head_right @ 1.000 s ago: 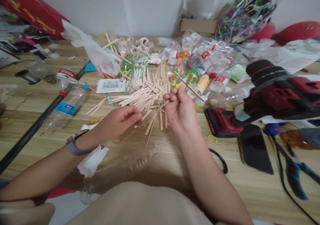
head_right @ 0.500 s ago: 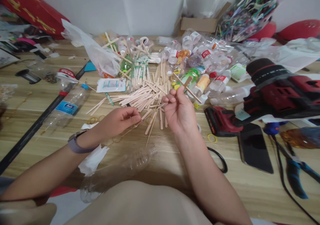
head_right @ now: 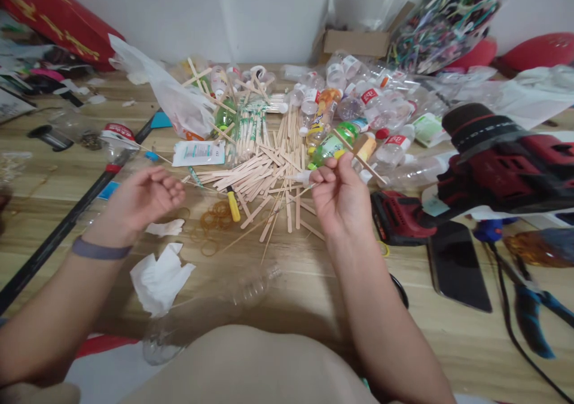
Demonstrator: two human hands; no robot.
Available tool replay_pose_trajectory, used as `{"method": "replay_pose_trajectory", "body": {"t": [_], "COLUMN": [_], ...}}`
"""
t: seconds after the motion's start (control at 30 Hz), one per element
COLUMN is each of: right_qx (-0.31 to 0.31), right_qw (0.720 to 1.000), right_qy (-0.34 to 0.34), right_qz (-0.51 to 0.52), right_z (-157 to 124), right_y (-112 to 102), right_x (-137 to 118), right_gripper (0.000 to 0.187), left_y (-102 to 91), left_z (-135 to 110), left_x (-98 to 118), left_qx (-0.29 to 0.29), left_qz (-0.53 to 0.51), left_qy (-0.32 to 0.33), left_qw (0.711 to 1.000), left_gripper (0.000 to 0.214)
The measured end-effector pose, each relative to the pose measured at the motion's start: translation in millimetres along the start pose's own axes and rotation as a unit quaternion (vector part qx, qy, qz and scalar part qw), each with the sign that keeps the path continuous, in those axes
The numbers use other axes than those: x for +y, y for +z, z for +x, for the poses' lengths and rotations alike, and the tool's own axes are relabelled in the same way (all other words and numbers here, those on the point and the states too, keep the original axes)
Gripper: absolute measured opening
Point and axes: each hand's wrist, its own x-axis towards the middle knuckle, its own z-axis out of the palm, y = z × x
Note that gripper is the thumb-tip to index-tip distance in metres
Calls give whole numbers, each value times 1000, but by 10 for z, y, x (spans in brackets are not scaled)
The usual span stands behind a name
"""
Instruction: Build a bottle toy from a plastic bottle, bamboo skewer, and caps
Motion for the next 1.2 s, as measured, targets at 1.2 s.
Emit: {"method": "replay_pose_trajectory", "body": {"t": [1.2], "right_qx": [-10], "right_qw": [991], "right_qy": [116], "right_qz": [67], "right_z": [-210], "right_y": [192], "right_x": [118], "right_gripper": [41], "left_y": [783], "left_z": [-520], "left_x": [-442], "left_qx": [-318], "left_qz": [169], "left_qy": [57], "left_qw": [931], "left_gripper": [20]}}
